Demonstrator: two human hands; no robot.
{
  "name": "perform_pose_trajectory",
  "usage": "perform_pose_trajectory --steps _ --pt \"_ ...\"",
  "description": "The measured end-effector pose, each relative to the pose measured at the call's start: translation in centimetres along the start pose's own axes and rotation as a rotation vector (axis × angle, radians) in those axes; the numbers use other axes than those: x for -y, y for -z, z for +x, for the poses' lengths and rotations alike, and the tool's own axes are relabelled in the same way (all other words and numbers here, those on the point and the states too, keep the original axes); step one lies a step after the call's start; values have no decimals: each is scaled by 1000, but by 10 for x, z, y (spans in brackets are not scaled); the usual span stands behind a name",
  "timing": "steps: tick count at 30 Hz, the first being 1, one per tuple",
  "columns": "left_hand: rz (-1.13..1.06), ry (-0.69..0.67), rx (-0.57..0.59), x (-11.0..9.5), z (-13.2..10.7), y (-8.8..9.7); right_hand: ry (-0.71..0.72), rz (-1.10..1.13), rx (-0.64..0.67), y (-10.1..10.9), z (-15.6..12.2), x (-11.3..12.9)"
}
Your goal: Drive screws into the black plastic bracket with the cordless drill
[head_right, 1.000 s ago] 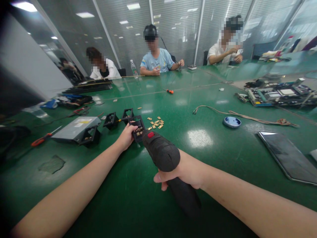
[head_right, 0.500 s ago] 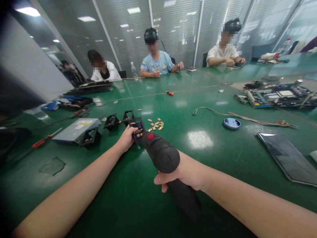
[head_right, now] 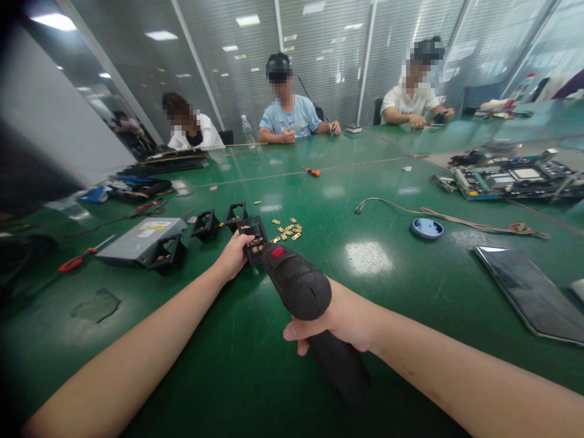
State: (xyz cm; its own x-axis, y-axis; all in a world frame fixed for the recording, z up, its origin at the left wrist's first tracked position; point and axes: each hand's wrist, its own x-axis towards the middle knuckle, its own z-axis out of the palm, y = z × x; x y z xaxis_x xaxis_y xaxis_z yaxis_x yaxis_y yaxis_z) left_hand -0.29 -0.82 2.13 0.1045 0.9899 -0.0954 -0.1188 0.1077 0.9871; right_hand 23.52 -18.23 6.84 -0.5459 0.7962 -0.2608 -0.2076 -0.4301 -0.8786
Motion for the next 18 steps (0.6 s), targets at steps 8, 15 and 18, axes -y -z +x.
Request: perform_pose_trajectory --steps 8,15,18 --pt "16 4 4 1 1 2 -30 34 17 -2 -3 4" --pt "15 5 10 2 2 3 4 29 19 -1 -2 1" --pt "16 3 6 2 2 3 4 30 19 0 -1 -1"
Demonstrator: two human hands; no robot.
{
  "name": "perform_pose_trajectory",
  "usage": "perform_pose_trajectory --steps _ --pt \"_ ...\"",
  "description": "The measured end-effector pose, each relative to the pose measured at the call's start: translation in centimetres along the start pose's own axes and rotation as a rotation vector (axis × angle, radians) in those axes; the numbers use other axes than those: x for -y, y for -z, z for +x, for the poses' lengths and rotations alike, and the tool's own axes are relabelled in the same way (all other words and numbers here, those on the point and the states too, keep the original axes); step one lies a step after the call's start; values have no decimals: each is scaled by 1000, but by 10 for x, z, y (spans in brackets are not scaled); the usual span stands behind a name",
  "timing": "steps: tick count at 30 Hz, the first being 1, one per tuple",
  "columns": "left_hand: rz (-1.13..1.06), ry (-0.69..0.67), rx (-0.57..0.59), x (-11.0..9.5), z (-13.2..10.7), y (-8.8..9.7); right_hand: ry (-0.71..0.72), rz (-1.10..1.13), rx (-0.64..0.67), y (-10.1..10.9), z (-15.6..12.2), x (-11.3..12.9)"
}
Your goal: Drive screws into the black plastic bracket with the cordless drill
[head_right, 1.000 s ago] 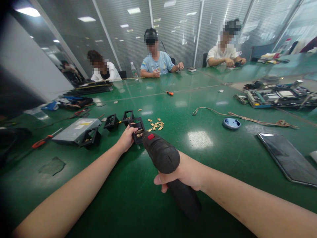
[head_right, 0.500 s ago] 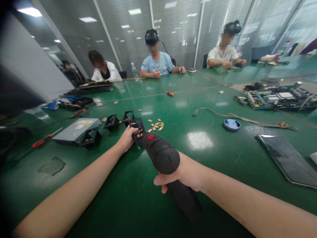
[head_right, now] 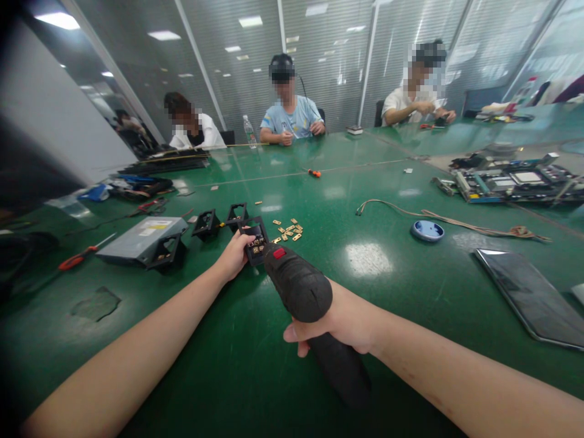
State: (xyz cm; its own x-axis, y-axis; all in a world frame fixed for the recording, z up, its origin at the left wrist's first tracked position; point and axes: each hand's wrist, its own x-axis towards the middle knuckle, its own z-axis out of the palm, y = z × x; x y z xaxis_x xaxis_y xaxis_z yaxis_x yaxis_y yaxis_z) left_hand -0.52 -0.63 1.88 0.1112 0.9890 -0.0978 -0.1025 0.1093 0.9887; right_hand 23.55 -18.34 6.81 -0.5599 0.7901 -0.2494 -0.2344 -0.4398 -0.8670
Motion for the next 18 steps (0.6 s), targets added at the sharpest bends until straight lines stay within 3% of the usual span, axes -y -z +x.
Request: perform_pose_trajectory --steps 18 --pt "-11 -3 22 2 1 1 8 -44 -18 -1 -2 1"
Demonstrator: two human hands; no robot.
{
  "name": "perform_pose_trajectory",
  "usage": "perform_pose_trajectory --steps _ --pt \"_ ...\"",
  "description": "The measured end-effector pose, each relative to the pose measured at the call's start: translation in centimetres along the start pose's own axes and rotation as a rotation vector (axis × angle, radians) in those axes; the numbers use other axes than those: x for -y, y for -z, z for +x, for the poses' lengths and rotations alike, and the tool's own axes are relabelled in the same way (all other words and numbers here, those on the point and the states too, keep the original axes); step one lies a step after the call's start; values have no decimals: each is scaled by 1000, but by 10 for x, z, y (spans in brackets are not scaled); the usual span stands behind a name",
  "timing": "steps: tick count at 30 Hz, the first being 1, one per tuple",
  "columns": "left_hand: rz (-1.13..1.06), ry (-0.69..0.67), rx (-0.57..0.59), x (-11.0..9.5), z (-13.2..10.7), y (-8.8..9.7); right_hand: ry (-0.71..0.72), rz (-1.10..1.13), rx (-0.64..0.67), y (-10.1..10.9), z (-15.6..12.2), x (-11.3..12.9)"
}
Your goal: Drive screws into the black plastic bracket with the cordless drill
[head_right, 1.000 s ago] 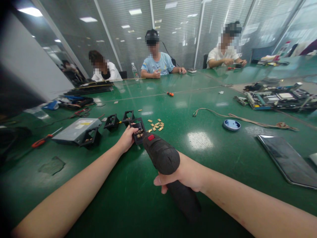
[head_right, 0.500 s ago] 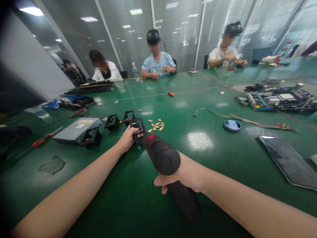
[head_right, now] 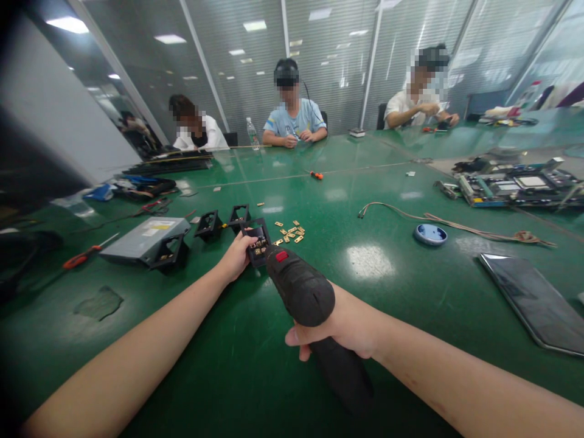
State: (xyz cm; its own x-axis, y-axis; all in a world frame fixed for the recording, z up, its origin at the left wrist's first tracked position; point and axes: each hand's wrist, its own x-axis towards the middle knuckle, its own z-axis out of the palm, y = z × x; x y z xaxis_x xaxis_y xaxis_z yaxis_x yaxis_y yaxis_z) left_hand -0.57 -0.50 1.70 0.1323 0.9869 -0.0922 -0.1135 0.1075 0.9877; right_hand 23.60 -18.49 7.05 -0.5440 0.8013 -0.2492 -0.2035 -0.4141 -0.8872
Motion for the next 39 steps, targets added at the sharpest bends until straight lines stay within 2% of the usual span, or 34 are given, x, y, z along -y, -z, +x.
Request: perform_pose_trajectory --steps 39 --pt "-4 2 -20 -4 -4 -5 -23 -55 -9 1 0 2"
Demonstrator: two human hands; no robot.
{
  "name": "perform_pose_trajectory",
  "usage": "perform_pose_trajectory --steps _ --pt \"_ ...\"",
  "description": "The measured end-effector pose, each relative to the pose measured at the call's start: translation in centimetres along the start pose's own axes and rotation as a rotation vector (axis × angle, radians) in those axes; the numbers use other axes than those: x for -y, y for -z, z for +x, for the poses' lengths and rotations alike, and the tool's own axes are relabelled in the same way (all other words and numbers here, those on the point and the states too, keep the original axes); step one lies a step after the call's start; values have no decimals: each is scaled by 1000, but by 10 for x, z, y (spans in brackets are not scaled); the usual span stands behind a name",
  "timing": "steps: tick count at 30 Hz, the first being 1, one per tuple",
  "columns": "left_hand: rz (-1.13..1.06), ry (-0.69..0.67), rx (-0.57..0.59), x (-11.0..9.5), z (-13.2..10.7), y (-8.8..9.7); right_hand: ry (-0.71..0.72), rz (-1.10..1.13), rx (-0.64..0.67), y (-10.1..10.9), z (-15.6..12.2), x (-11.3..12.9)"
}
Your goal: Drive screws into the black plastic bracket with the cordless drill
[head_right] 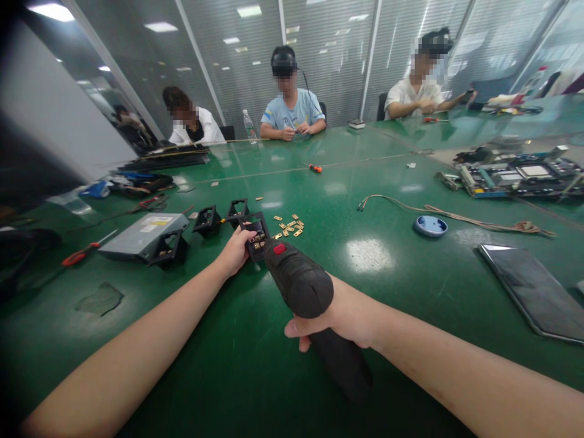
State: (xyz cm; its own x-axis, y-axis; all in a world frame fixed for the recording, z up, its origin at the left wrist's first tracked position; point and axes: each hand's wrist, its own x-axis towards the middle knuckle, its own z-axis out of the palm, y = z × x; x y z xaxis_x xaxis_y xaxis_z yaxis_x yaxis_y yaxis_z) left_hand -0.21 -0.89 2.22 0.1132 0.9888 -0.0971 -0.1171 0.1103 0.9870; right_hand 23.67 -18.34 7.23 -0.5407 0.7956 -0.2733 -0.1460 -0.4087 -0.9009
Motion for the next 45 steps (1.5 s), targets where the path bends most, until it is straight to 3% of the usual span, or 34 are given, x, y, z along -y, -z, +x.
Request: perform_pose_trajectory --steps 45 --pt "1 -16 4 2 1 0 10 16 -2 0 0 -1"
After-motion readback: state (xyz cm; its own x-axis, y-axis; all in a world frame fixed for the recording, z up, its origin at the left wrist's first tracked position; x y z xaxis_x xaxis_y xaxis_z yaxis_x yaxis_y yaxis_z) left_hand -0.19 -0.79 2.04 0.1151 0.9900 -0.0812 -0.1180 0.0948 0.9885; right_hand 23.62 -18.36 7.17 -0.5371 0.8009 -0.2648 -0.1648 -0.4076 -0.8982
